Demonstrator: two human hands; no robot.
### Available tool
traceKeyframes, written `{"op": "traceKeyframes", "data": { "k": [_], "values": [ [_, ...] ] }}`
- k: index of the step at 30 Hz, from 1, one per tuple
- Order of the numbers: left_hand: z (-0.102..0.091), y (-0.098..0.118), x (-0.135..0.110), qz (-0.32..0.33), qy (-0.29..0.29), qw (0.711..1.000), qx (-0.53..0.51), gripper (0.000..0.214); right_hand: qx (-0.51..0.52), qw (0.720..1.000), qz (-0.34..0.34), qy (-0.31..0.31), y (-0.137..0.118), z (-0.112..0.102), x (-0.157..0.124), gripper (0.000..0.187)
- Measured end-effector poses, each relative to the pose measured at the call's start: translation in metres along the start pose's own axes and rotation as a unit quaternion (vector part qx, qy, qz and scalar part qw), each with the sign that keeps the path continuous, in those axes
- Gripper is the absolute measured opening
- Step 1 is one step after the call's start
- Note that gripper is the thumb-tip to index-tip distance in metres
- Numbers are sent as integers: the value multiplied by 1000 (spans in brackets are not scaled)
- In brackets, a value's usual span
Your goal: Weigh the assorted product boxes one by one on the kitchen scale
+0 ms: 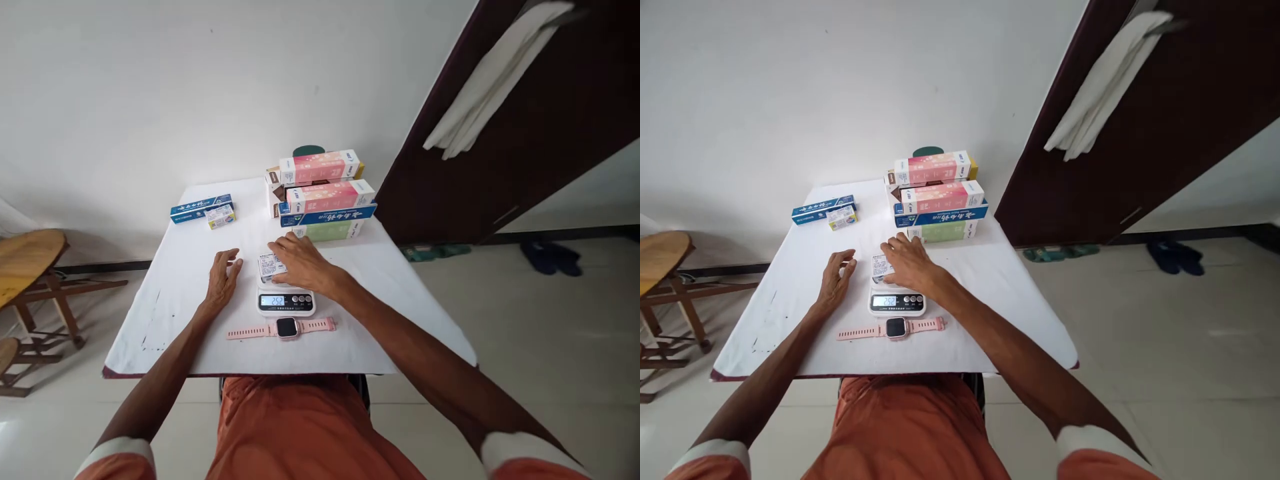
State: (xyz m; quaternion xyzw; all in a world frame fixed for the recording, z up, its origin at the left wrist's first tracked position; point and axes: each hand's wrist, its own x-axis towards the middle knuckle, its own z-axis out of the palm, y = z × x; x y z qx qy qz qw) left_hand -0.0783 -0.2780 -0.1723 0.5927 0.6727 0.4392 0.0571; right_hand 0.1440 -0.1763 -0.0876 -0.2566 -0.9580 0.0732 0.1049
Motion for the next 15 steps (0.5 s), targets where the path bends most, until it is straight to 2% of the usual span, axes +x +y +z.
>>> {"op": "traceKeyframes", "data": {
  "k": [3, 5, 8, 10, 12, 15],
  "values": [
    [-4, 0, 0, 4, -2, 1000, -11, 40, -9, 999, 15, -43, -6, 3, 2, 35],
    [-5, 2, 1, 18, -1, 1000, -17, 38, 11, 999, 20, -28, -5, 0, -6, 36],
    [-5, 5, 1, 34, -6, 999, -24, 36, 72, 994, 60, 61, 5, -7, -30, 41],
    [-6, 7, 1, 38, -7, 999, -24, 35, 111, 977, 117, 140, 20, -10, -47, 42],
    [-6, 7, 1, 41, -7, 999, -21, 35, 138, 949, 188, 213, 40, -10, -62, 43],
    [-8, 5, 2, 42, -10, 999, -15, 36, 160, 892, 296, 300, 74, -2, -74, 43]
  ]
}}
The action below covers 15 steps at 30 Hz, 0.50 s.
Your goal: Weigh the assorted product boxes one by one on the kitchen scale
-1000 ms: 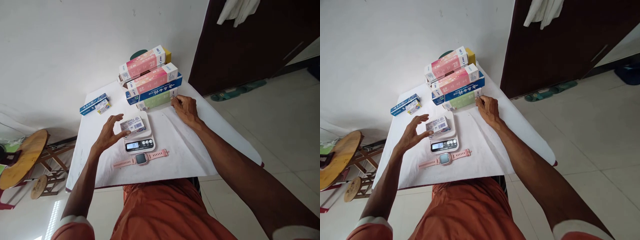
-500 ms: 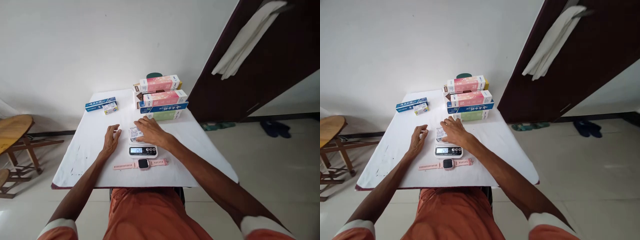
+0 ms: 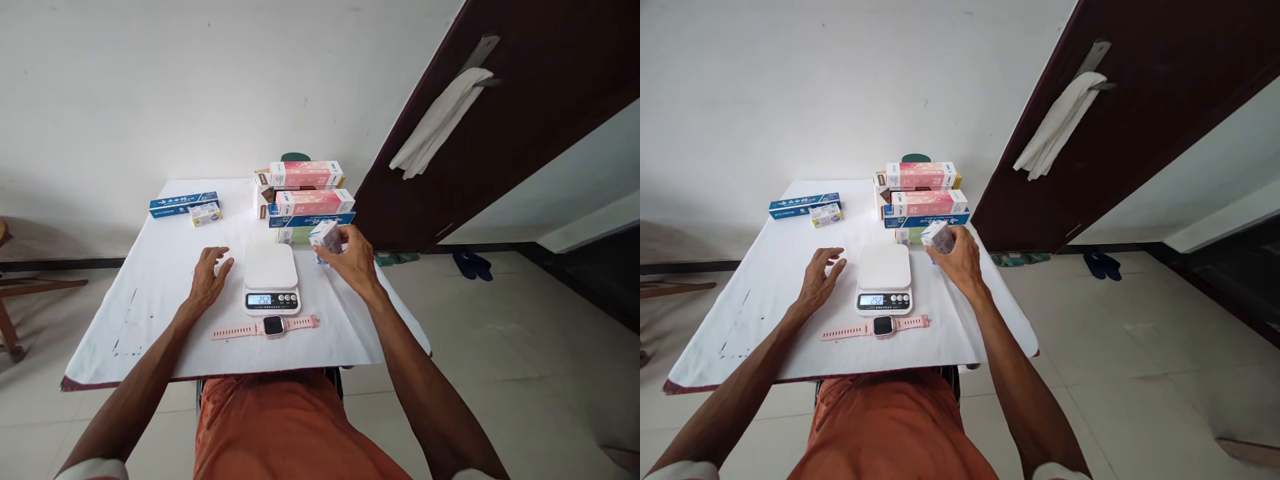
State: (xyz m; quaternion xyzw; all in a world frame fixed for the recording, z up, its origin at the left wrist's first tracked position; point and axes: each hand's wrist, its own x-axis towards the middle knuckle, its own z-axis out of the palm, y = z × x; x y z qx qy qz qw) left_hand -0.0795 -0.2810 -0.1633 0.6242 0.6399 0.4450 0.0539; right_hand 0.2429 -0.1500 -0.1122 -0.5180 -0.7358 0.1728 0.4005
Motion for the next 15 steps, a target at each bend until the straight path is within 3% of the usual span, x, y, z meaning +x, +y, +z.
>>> {"op": "traceKeyframes", "data": {
  "k": [3, 7, 15],
  "values": [
    [-1, -4, 1, -6, -1, 1000, 7, 35, 8, 993, 84, 81, 33, 7, 10, 46],
    [0, -9, 2, -8, -3, 1000, 20, 34, 14, 983, 133, 127, 61, 25, 16, 54],
    [4, -9, 1, 1, -29, 999, 33, 32, 38, 979, 143, 144, 66, 39, 24, 63]
  ]
}}
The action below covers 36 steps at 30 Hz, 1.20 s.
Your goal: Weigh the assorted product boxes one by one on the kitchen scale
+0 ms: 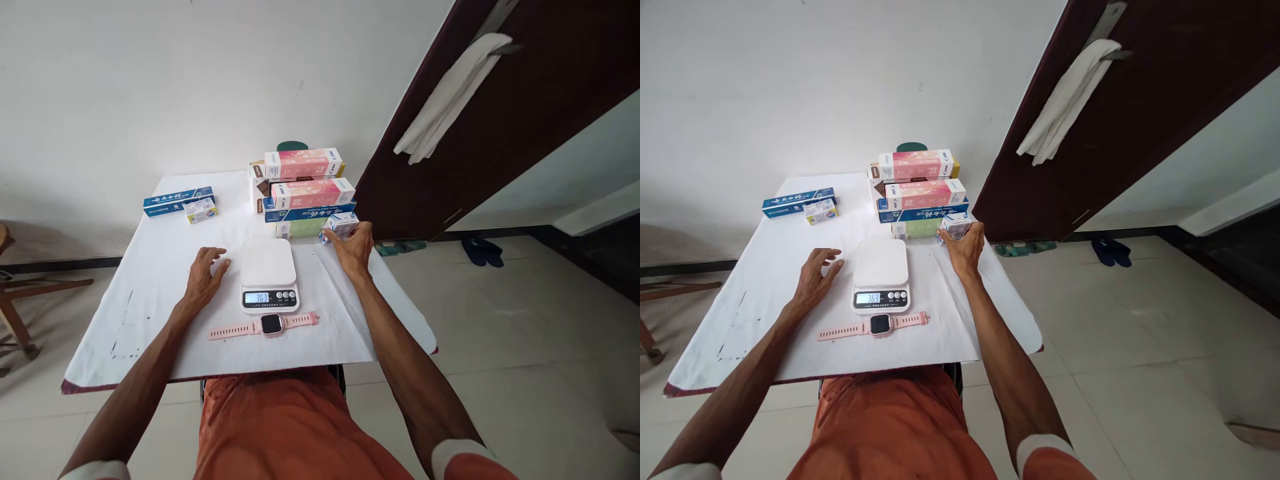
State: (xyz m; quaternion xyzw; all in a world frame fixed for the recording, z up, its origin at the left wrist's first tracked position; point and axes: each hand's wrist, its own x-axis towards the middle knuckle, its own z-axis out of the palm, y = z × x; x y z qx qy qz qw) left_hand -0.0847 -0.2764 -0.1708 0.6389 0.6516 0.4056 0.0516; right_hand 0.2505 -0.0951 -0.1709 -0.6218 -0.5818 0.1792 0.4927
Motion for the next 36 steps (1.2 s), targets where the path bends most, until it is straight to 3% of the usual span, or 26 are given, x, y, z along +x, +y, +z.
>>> {"op": "traceKeyframes", "data": {
  "k": [5, 7, 11, 15, 18, 21, 24, 28, 32, 36],
  "values": [
    [-10, -3, 4, -49, -22, 998, -12, 33, 71, 996, 1, -56, 9, -14, -17, 75],
    [-19, -10, 15, -72, -34, 997, 6, 35, 38, 996, -9, -77, 21, -22, -28, 79],
    [-34, -32, 61, -122, -40, 987, 94, 43, -93, 977, -141, -133, 42, -39, -56, 53],
    [-32, -51, 119, -171, -55, 951, 253, 54, -201, 912, -314, -169, 44, -57, -77, 38],
    [-21, -58, 147, -198, -89, 925, 313, 54, -219, 882, -371, -190, 37, -71, -80, 35],
    [-12, -61, 159, -205, -94, 919, 323, 56, -175, 886, -380, -200, 25, -77, -73, 31],
    [-14, -62, 163, -217, -95, 915, 327, 60, -114, 895, -387, -189, 13, -66, -61, 29],
    [-31, -56, 158, -222, -112, 923, 295, 59, -63, 905, -382, -177, 7, -38, -48, 29],
    [-54, -39, 131, -216, -119, 928, 280, 50, -40, 920, -355, -159, 15, -20, -45, 31],
    [-65, -8, 91, -155, -103, 968, 166, 52, -29, 932, -322, -167, 23, -17, -44, 33]
  ]
}}
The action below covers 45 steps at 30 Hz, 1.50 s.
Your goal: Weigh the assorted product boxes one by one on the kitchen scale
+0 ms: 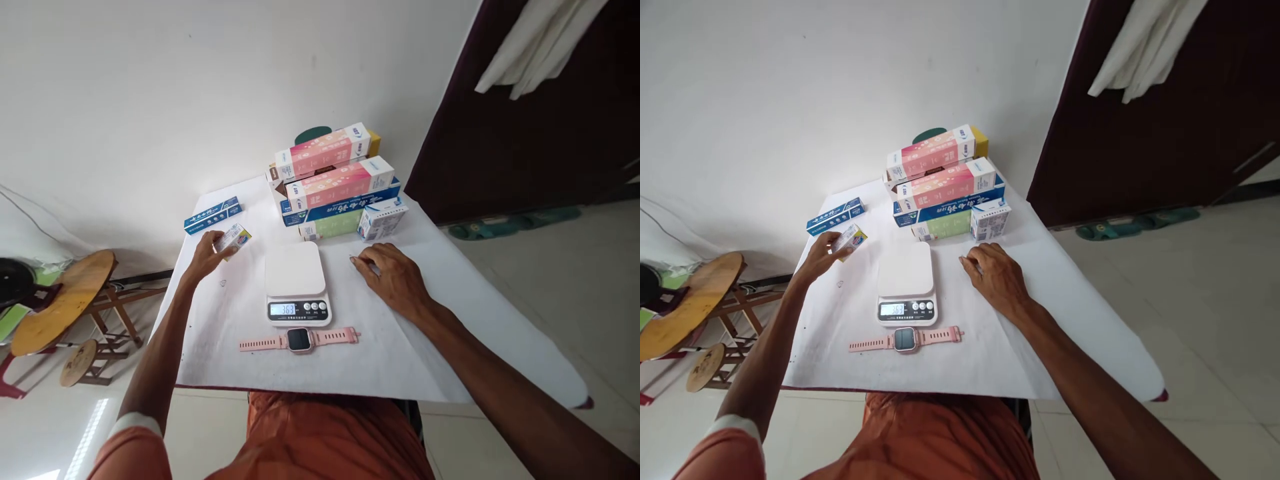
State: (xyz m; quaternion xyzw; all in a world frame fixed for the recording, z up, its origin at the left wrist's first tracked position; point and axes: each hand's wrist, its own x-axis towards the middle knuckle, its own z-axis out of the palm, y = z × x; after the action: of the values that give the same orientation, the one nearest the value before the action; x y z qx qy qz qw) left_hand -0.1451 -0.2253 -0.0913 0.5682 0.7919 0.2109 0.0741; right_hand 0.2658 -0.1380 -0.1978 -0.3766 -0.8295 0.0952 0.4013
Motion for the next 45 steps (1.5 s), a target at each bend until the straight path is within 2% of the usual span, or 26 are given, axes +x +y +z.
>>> {"op": "traceKeyframes", "data": {
  "k": [3, 5, 8, 10, 13, 18, 21, 25, 29, 31, 35, 38, 42, 45],
  "values": [
    [6, 28, -32, 97, -12, 994, -57, 50, 5, 999, 38, -17, 0, -1, 1, 37],
    [16, 50, -48, 150, -47, 985, -66, 49, -2, 998, 56, -30, -2, -3, 2, 40],
    [31, 78, -60, 194, -93, 976, -45, 50, -14, 997, 67, -38, -6, -4, 3, 42],
    [37, 88, -64, 205, -103, 973, -20, 49, -15, 997, 68, -36, -6, -5, 3, 42],
    [35, 92, -65, 215, -110, 970, 11, 53, -12, 997, 68, -33, -5, -5, 3, 41],
    [18, 96, -65, 223, -104, 969, 20, 76, -13, 997, 69, -39, -4, -4, 2, 42],
    [18, 108, -61, 249, -88, 964, 45, 72, -10, 997, 67, -37, -4, -3, 2, 39],
    [31, 130, -52, 290, -110, 945, 107, 62, -12, 997, 78, -23, -6, -7, 4, 35],
    [37, 149, -41, 298, -137, 929, 169, 48, -17, 994, 107, 19, -5, -18, 9, 35],
    [33, 156, -36, 313, -138, 927, 155, 47, -13, 990, 131, 52, -3, -26, 12, 36],
    [27, 180, -29, 348, -108, 931, 34, 46, 16, 976, 190, 105, 5, -38, 16, 39],
    [35, 205, -27, 352, -62, 933, -47, 55, 38, 968, 219, 120, 7, -41, 17, 39],
    [66, 230, -22, 333, -6, 941, -50, 55, 62, 966, 223, 115, 5, -42, 16, 37],
    [96, 234, -15, 291, 44, 956, 0, 44, 69, 966, 224, 110, 4, -41, 16, 36]
  ]
}}
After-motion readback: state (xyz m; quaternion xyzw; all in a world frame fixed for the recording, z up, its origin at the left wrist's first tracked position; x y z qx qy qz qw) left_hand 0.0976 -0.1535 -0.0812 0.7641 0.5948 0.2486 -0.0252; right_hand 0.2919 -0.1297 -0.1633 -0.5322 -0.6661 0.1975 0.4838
